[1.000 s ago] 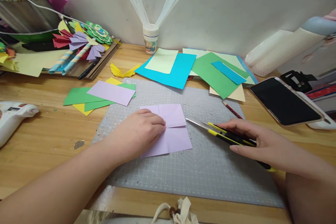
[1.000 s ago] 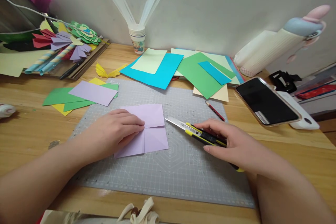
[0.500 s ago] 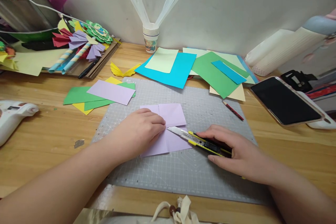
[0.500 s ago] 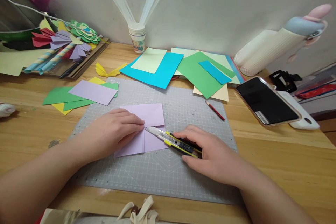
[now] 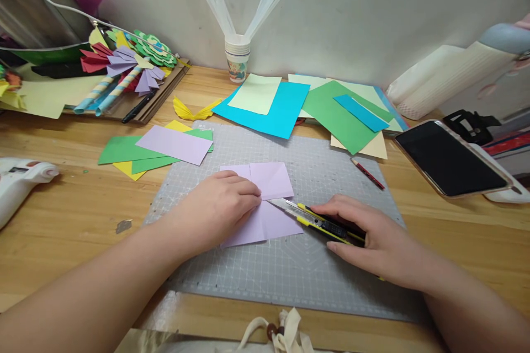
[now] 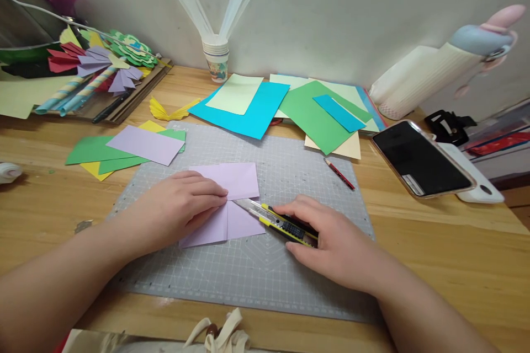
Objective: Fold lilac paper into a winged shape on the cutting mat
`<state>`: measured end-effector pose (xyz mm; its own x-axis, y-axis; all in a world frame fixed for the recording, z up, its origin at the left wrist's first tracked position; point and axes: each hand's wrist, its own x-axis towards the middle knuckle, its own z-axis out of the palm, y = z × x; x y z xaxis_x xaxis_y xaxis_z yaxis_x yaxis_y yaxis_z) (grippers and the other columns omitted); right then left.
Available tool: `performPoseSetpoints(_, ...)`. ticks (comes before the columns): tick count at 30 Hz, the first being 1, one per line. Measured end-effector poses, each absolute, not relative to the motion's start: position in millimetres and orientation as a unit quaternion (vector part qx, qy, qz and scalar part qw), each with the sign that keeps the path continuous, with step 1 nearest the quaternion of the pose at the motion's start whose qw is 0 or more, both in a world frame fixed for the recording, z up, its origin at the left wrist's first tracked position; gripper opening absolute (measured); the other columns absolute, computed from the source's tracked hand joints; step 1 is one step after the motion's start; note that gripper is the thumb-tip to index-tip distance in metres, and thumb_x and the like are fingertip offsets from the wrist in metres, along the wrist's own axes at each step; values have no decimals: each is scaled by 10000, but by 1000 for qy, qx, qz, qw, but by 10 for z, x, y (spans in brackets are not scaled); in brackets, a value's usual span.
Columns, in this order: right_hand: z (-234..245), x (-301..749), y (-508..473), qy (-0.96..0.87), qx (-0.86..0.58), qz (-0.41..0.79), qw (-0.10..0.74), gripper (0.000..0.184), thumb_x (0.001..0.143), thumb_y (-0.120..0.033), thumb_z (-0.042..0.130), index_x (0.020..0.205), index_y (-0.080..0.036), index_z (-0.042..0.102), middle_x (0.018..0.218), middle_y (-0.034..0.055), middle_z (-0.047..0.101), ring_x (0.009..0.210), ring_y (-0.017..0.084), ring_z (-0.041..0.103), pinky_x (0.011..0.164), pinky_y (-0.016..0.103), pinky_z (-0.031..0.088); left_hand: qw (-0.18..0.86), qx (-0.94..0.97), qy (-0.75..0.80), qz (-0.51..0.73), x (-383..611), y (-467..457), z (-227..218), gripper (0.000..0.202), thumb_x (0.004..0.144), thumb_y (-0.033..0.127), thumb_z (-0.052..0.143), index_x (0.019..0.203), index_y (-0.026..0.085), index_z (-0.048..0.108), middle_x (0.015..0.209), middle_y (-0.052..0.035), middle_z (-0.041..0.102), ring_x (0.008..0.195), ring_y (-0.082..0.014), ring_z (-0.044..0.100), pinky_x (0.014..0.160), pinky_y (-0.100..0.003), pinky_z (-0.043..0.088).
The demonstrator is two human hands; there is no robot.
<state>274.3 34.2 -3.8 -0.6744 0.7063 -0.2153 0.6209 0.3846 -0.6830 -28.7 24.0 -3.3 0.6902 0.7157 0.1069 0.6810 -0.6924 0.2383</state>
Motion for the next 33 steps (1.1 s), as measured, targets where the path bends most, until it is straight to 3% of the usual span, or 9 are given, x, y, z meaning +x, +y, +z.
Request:
performPoseSetpoints(10, -62, 2726, 302, -841, -390, 371, 48, 430, 846, -187, 585, 1260, -294, 542, 1077, 47, 596, 971, 229, 592, 832, 354, 478, 86, 914, 384, 96, -282, 243, -22, 233, 936, 152, 508, 1028, 191, 718, 1060, -47, 729, 911, -198, 654, 857, -368, 472)
performPoseSetpoints(25, -6, 2753, 355, -841, -356, 406, 37, 457, 796, -144, 621, 1233, -278, 597, 1097, 53, 627, 1005, 236, 604, 889, 368, 479, 75, 920, 380, 67, -274, 219, -7, 252, 959, 165, 474, 1079, 174, 695, 1118, -55, 715, 960, -205, 653, 875, -376, 464)
performPoseSetpoints(30, 26, 2929, 402, -744, -420, 512, 92, 501, 796, -299, 700, 1277, -253, 564, 1232, 89, 623, 1122, 287, 589, 931, 409, 492, 100, 912, 394, 59, -292, 205, 21, 247, 968, 223, 469, 1077, 191, 688, 1159, -44, 701, 1004, -214, 643, 915, -399, 452)
performPoseSetpoints(33, 36, 3029, 345, -651, -487, 557, 168, 478, 757, -384, 756, 1179, -228, 593, 1008, 70, 666, 895, 246, 651, 763, 354, 542, 106, 908, 402, 45, -277, 156, 70, 309, 903, 418, 576, 1082, 185, 670, 1195, -67, 677, 1056, -263, 617, 957, -445, 436)
